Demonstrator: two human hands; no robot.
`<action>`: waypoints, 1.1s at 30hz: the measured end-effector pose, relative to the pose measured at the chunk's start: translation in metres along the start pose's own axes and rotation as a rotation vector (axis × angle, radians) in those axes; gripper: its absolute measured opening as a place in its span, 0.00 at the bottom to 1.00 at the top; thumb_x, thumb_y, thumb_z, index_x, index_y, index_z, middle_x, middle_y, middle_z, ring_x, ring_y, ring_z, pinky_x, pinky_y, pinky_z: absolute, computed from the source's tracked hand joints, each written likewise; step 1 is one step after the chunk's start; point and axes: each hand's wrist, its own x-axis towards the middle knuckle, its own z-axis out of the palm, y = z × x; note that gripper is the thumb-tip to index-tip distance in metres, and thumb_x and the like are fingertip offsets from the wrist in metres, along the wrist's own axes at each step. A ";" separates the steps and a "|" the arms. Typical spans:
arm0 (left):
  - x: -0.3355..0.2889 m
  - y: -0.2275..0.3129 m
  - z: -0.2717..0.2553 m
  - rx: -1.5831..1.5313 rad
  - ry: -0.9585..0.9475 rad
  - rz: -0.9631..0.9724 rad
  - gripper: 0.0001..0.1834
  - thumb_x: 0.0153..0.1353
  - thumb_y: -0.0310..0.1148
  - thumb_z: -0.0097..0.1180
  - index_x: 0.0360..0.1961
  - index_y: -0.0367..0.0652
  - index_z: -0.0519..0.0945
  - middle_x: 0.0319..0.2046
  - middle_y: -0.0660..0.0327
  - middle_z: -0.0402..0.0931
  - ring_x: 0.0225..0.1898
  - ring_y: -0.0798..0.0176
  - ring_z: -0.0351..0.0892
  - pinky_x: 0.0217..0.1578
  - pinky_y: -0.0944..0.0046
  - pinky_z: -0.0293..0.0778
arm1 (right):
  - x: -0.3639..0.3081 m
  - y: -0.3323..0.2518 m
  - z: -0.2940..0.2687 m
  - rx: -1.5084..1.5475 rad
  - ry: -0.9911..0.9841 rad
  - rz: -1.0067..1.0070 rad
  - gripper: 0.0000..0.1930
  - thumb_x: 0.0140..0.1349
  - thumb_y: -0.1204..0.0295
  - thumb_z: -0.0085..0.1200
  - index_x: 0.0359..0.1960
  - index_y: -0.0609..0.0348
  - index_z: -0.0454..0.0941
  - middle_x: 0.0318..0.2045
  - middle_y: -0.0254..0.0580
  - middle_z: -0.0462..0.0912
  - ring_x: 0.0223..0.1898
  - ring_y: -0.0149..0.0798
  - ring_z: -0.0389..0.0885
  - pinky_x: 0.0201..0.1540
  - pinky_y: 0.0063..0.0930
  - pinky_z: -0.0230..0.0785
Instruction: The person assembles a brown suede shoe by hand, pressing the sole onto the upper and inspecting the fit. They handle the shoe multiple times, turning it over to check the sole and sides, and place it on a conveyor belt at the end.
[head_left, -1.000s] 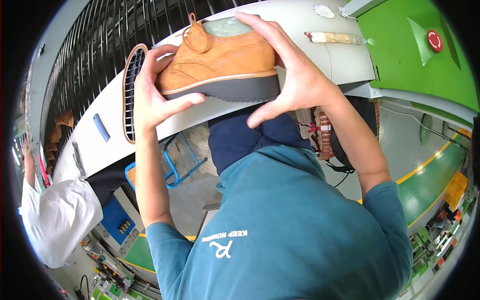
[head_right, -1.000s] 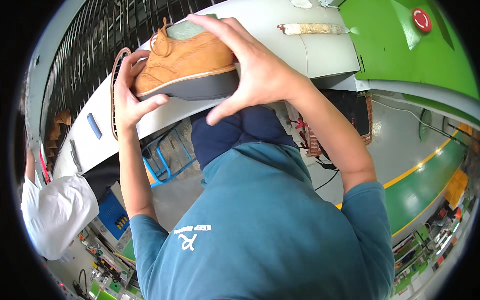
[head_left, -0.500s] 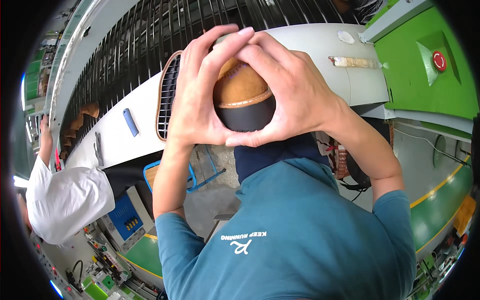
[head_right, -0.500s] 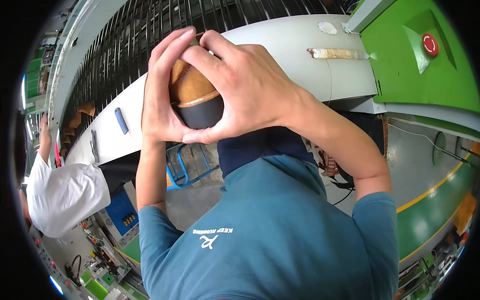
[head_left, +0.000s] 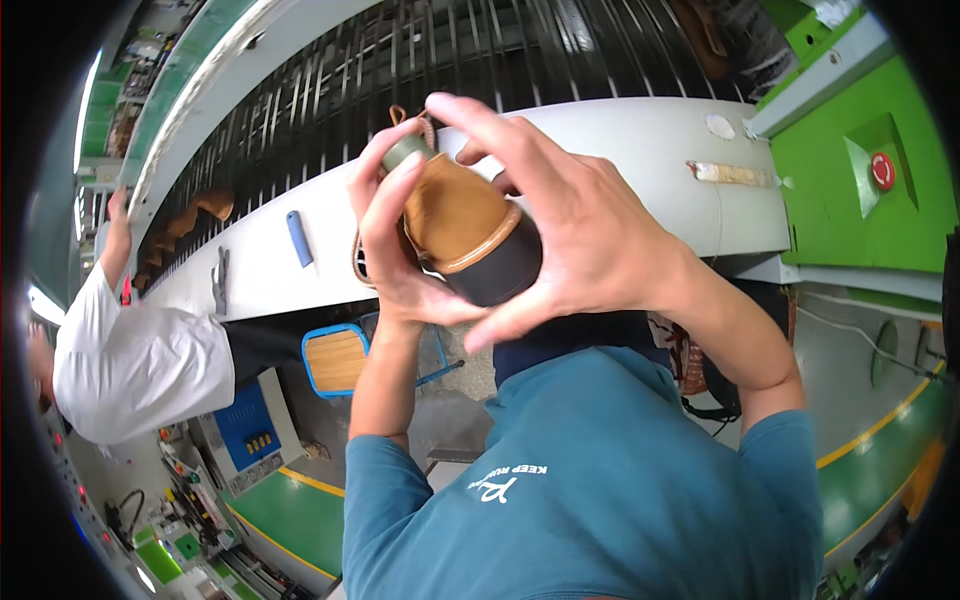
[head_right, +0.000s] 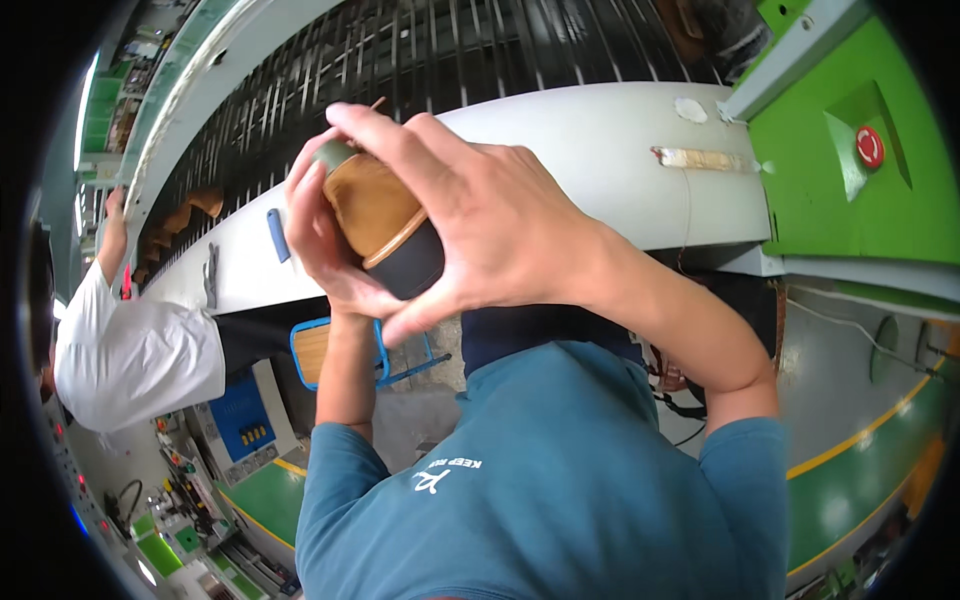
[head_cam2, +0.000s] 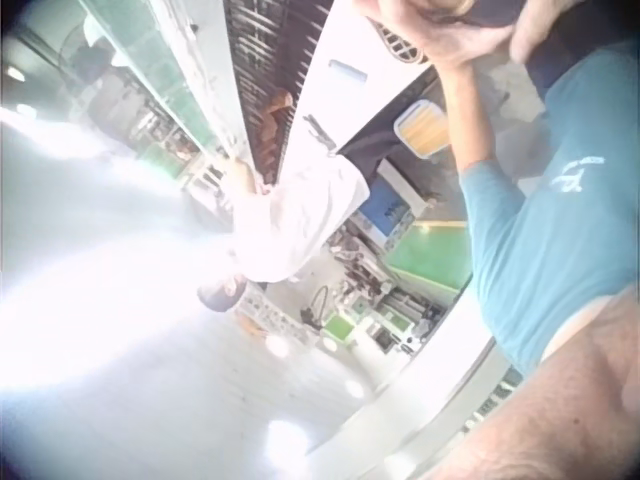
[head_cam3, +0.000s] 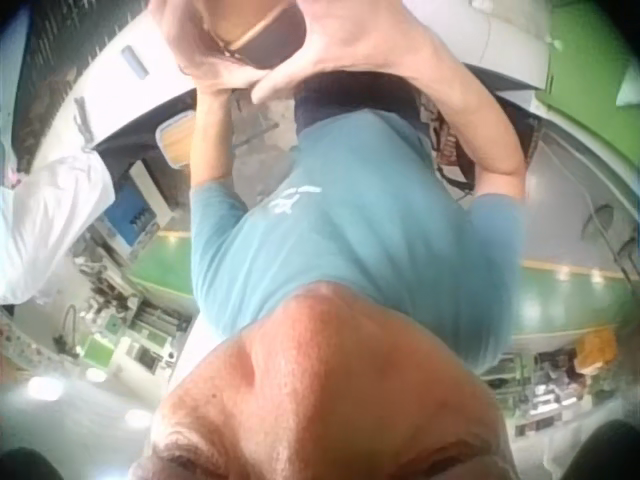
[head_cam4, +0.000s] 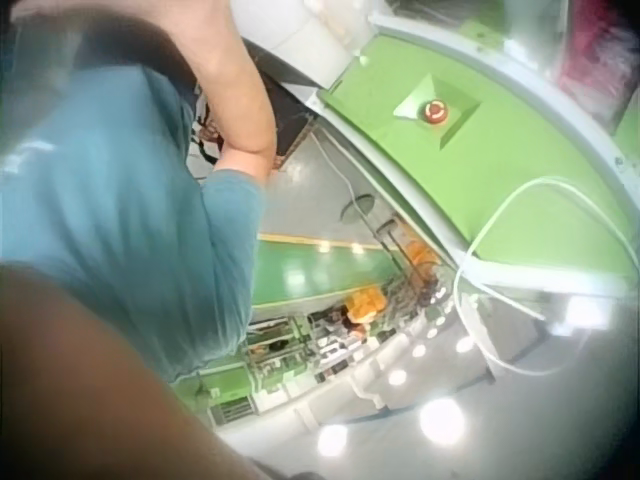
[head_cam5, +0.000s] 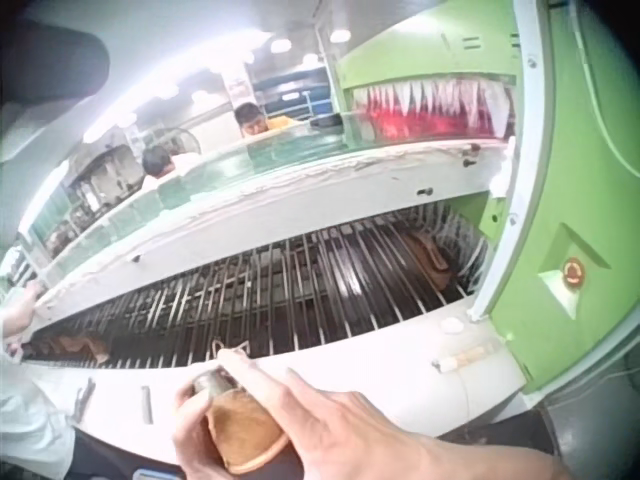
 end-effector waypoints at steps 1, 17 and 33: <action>-0.003 0.004 -0.007 0.038 0.030 0.001 0.75 0.43 0.74 0.88 0.84 0.46 0.64 0.75 0.32 0.66 0.74 0.31 0.74 0.72 0.34 0.78 | 0.002 0.001 0.002 0.118 0.011 -0.001 0.76 0.34 0.48 0.94 0.87 0.54 0.59 0.74 0.50 0.77 0.63 0.52 0.88 0.62 0.47 0.86; -0.095 0.099 -0.123 0.343 0.153 -0.495 0.58 0.47 0.39 0.80 0.81 0.44 0.68 0.78 0.33 0.67 0.86 0.26 0.59 0.82 0.31 0.63 | -0.018 0.055 0.085 0.068 -0.141 0.119 0.68 0.42 0.50 0.93 0.86 0.51 0.66 0.67 0.46 0.81 0.68 0.49 0.84 0.74 0.46 0.78; -0.201 0.135 -0.117 0.189 0.598 -0.817 0.45 0.42 0.42 0.89 0.63 0.39 0.83 0.67 0.49 0.76 0.69 0.47 0.78 0.75 0.48 0.71 | -0.063 0.090 0.107 -0.025 0.028 0.161 0.40 0.63 0.69 0.82 0.76 0.62 0.78 0.58 0.52 0.86 0.60 0.49 0.87 0.67 0.42 0.80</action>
